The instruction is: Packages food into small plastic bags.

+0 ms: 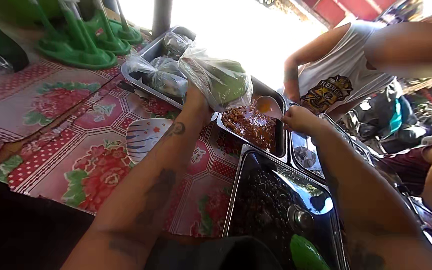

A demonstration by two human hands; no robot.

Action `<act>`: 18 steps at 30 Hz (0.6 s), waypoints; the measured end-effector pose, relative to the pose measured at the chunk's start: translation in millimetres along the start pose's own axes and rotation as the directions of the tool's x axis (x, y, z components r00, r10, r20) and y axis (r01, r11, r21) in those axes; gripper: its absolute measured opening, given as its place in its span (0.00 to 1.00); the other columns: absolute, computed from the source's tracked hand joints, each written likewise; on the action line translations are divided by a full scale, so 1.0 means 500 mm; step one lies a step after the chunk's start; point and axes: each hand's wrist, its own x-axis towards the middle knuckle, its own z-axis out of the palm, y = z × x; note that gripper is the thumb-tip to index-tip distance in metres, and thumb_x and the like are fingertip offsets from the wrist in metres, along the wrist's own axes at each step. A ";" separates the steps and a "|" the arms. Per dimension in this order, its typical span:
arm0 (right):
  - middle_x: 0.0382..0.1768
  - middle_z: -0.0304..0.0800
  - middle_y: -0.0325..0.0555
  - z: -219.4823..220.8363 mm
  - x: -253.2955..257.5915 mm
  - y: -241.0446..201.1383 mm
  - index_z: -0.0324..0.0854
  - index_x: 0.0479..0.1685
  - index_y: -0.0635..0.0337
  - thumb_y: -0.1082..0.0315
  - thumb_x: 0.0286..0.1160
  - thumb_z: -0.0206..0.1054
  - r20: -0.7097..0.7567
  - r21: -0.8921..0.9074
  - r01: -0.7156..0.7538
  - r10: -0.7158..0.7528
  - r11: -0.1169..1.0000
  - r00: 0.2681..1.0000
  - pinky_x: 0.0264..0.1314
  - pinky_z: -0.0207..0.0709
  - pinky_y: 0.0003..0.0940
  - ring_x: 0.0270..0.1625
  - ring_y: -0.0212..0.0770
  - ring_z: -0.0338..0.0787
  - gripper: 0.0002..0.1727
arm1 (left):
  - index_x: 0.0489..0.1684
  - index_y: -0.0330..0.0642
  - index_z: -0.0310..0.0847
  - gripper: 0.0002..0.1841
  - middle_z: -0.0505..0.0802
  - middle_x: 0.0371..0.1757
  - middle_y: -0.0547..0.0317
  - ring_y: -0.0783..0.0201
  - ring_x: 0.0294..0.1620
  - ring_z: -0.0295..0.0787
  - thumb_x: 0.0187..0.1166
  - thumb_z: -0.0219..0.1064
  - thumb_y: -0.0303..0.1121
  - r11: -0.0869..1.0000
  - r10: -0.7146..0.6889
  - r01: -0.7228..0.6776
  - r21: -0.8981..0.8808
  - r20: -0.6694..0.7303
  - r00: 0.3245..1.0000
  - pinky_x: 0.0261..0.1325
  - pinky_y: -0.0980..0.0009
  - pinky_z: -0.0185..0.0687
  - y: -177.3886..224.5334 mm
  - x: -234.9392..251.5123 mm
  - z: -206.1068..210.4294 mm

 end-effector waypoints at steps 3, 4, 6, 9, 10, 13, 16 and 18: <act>0.62 0.83 0.76 -0.016 0.031 -0.065 0.73 0.65 0.78 0.68 0.83 0.63 -0.131 0.014 -0.198 0.198 0.980 0.971 0.66 0.75 0.74 0.66 0.73 0.85 0.21 | 0.82 0.59 0.58 0.23 0.84 0.67 0.52 0.52 0.64 0.84 0.94 0.38 0.52 0.980 -0.184 0.194 0.035 -0.192 0.964 0.61 0.46 0.84 0.010 0.019 0.018; 0.65 0.82 0.75 -0.021 0.036 -0.092 0.68 0.71 0.77 0.70 0.79 0.65 -0.148 -0.018 -0.262 0.257 0.965 0.955 0.66 0.76 0.72 0.69 0.71 0.84 0.26 | 0.84 0.55 0.57 0.26 0.84 0.68 0.49 0.51 0.64 0.85 0.93 0.39 0.54 0.991 -0.126 0.131 0.038 -0.126 0.984 0.58 0.46 0.85 -0.010 0.022 -0.002; 0.68 0.81 0.73 -0.024 0.046 -0.137 0.62 0.77 0.78 0.72 0.73 0.68 -0.156 -0.092 -0.304 0.288 0.948 0.945 0.67 0.76 0.69 0.71 0.69 0.84 0.33 | 0.83 0.53 0.59 0.26 0.85 0.67 0.49 0.51 0.64 0.85 0.93 0.39 0.53 0.992 -0.116 0.122 0.030 -0.141 0.983 0.58 0.47 0.85 -0.007 0.019 0.000; 0.63 0.85 0.72 -0.002 0.086 -0.155 0.77 0.65 0.73 0.74 0.73 0.68 -0.222 -0.125 -0.152 0.122 0.980 0.967 0.65 0.75 0.74 0.68 0.72 0.85 0.22 | 0.79 0.50 0.60 0.21 0.85 0.63 0.51 0.56 0.61 0.85 0.94 0.39 0.45 0.994 -0.090 0.098 0.048 -0.153 0.984 0.59 0.52 0.85 0.015 0.006 0.017; 0.61 0.87 0.71 0.006 0.092 -0.156 0.82 0.63 0.68 0.73 0.75 0.67 -0.258 -0.119 -0.081 0.048 0.990 0.965 0.64 0.74 0.76 0.68 0.72 0.84 0.18 | 0.81 0.47 0.57 0.22 0.84 0.65 0.49 0.55 0.62 0.85 0.93 0.40 0.44 0.999 -0.016 0.019 0.048 -0.058 0.998 0.59 0.53 0.85 0.000 0.007 0.003; 0.61 0.89 0.63 0.025 0.057 -0.170 0.84 0.64 0.57 0.79 0.74 0.63 -0.292 -0.153 0.069 -0.112 0.986 0.950 0.66 0.69 0.76 0.72 0.69 0.82 0.20 | 0.77 0.54 0.63 0.20 0.85 0.62 0.53 0.56 0.61 0.85 0.93 0.42 0.47 0.988 -0.128 0.140 0.062 -0.165 0.978 0.59 0.51 0.85 0.014 0.005 0.028; 0.61 0.89 0.57 0.053 -0.017 -0.131 0.85 0.66 0.54 0.82 0.72 0.64 -0.284 -0.270 0.243 -0.318 0.932 0.905 0.65 0.69 0.74 0.71 0.66 0.82 0.23 | 0.83 0.55 0.57 0.25 0.83 0.69 0.49 0.52 0.65 0.84 0.91 0.46 0.50 0.997 -0.057 0.060 0.056 -0.068 0.996 0.59 0.47 0.85 -0.024 0.018 -0.004; 0.56 0.91 0.55 0.045 -0.073 -0.092 0.88 0.63 0.52 0.84 0.72 0.64 -0.285 -0.338 0.295 -0.396 0.894 0.873 0.63 0.71 0.71 0.65 0.65 0.85 0.24 | 0.87 0.59 0.51 0.27 0.80 0.73 0.51 0.52 0.69 0.82 0.91 0.46 0.52 0.994 -0.070 0.077 0.078 -0.084 0.994 0.61 0.46 0.84 -0.020 0.024 0.001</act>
